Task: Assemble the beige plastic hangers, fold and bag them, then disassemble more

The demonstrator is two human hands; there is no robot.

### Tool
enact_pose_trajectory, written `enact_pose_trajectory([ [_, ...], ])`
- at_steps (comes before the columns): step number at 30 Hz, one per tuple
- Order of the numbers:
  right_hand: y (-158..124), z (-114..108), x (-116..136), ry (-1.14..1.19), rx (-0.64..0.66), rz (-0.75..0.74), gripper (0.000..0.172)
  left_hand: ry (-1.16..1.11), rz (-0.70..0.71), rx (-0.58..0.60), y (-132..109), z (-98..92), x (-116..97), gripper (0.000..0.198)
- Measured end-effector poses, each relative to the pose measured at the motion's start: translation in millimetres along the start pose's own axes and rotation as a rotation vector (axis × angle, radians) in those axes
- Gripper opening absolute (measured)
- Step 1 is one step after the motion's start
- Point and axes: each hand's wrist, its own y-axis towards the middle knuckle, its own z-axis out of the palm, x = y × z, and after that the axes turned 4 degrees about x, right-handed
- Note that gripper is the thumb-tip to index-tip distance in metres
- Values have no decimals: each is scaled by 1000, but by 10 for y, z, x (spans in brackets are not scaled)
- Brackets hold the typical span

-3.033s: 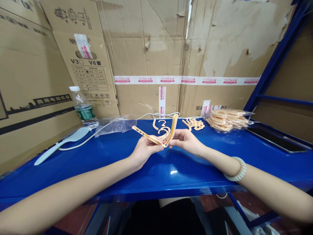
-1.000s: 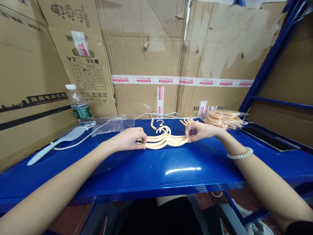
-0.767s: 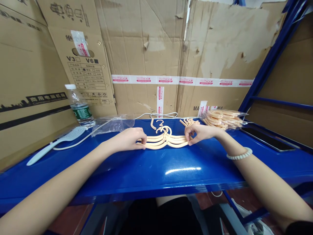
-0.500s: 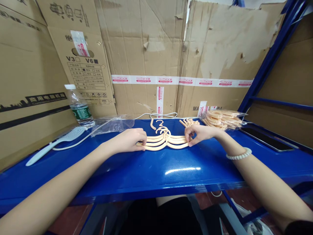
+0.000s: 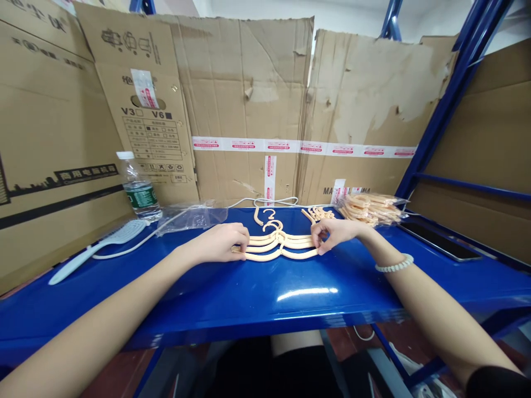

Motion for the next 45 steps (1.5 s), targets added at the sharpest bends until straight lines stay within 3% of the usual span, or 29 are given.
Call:
enact_pose_trajectory([
  [27, 13, 1, 41, 119, 23, 76, 46, 61, 9, 7, -10, -34, -30, 8],
  [38, 18, 25, 84, 52, -27, 126, 44, 85, -15, 20, -4, -45, -46, 8],
  [45, 41, 40, 75, -62, -154, 153, 40, 94, -49, -16, 10, -11, -47, 8],
])
